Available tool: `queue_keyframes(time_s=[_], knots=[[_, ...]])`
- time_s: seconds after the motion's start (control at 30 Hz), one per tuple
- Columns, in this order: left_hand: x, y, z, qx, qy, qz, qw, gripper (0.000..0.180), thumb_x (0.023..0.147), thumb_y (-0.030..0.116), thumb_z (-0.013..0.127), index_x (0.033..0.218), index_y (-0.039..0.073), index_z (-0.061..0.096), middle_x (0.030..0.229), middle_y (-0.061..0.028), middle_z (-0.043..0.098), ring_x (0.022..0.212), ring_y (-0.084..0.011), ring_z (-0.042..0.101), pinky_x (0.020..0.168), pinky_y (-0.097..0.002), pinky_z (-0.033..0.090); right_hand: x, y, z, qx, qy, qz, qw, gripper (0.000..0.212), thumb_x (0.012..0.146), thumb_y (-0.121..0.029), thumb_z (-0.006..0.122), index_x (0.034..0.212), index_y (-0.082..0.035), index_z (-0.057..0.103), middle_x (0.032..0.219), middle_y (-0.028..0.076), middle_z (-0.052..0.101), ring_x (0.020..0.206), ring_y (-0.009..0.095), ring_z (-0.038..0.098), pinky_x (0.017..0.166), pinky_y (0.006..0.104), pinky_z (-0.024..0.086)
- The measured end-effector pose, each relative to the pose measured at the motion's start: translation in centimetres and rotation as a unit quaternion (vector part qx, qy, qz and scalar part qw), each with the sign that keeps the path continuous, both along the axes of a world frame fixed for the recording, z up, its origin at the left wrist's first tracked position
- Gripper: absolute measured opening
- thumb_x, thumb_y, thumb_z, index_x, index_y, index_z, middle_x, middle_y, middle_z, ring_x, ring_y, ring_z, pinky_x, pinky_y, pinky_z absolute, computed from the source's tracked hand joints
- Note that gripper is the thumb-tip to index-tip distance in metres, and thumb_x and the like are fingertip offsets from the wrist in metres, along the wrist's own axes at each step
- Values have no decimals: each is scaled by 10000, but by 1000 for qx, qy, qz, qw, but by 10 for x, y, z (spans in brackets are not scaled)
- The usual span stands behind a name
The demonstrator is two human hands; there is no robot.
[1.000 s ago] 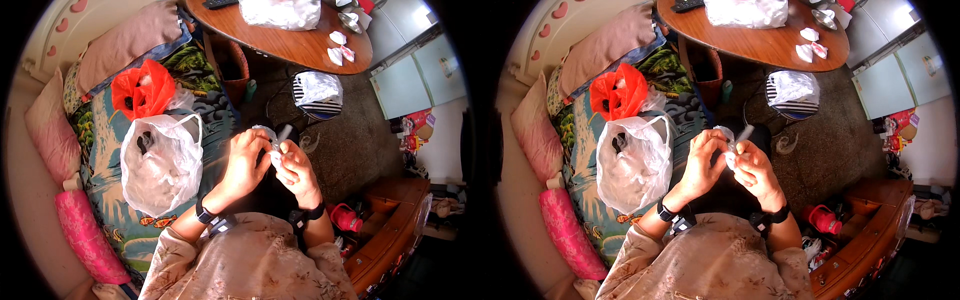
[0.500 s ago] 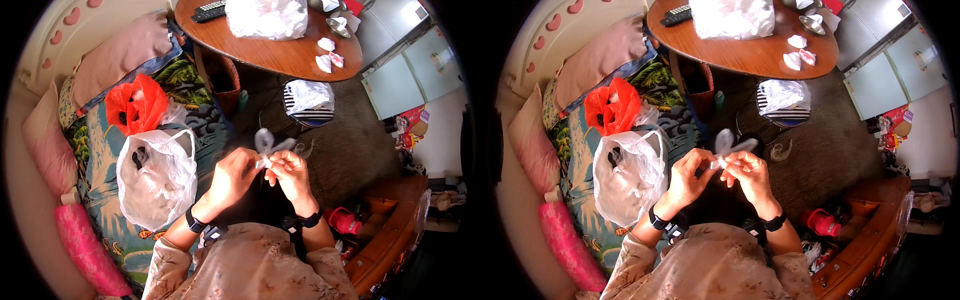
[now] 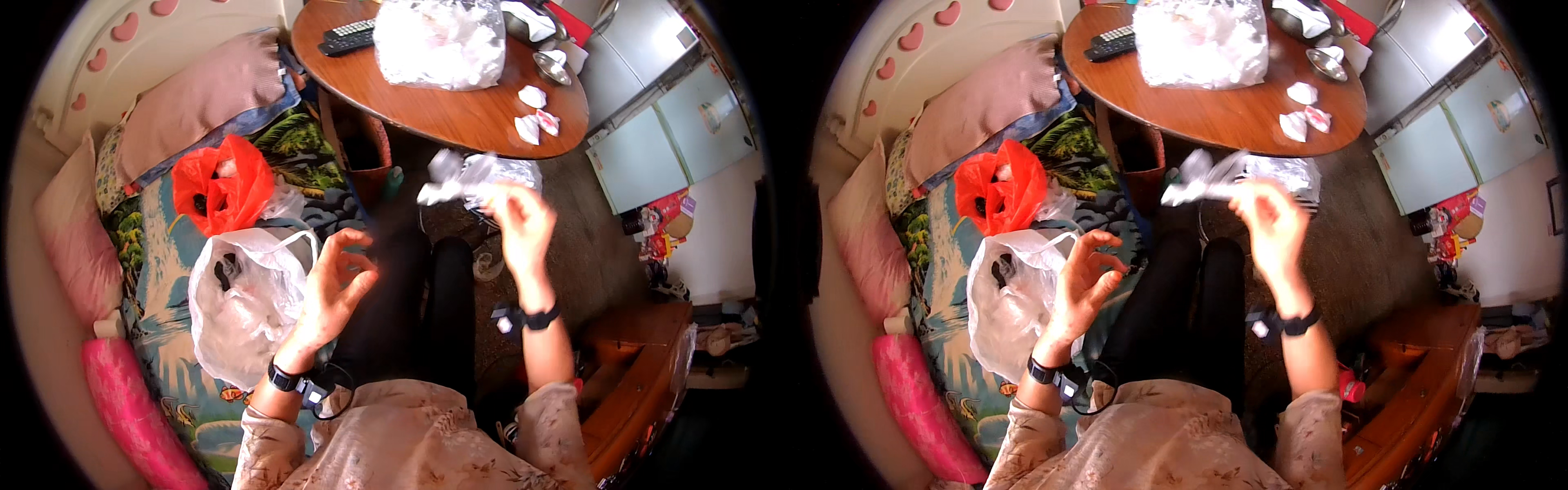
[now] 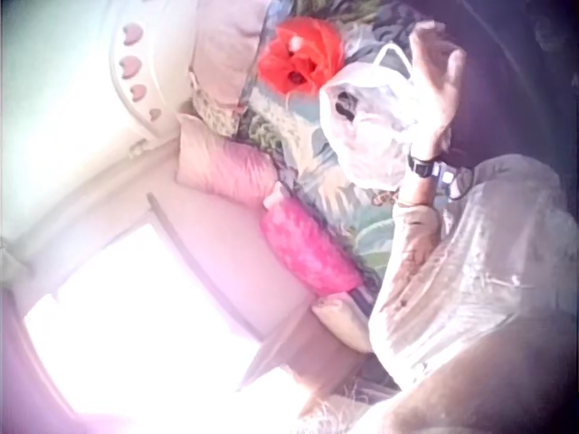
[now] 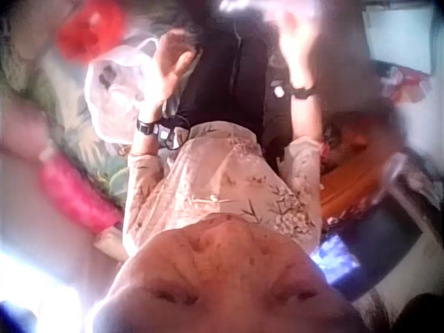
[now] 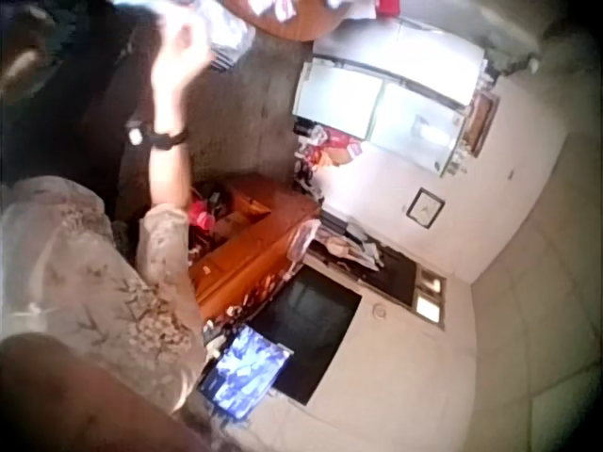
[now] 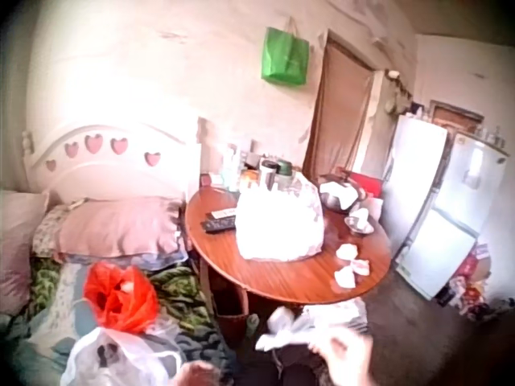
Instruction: The person sorts through a collection of plastic bags, unfolding some and placing others into a larger white bag.
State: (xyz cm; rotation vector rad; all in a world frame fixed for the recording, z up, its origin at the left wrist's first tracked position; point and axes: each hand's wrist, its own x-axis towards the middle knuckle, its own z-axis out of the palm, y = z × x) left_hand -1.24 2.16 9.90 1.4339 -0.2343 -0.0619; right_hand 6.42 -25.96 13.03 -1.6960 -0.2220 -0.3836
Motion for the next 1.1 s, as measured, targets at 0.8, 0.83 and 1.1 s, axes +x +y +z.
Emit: queue_keyframes(time_s=[0.8,0.83,1.1], knots=[[-100,174,-53,571,-23,319,756,470,812,39,689,1261,62,552,1141,-201,639,1046,-380,611,913,-411,499,-89,285,-100,-264,-68,381,884,366,797,-86,720,1134,-21,595,1209,163,581,1025,363,598,898,420,481],[-101,179,-61,571,-22,321,756,470,812,39,689,1261,62,552,1141,-201,639,1046,-380,611,913,-411,499,-87,291,-114,-264,-68,382,883,366,797,-86,720,1134,-21,595,1209,163,581,1025,363,598,898,420,481],[-110,198,-57,331,202,324,863,311,815,79,705,1108,13,625,987,-132,684,937,-242,659,850,-325,498,-67,310,-140,-194,228,459,837,207,902,-166,649,925,40,650,875,59,641,811,147,576,725,283,451]])
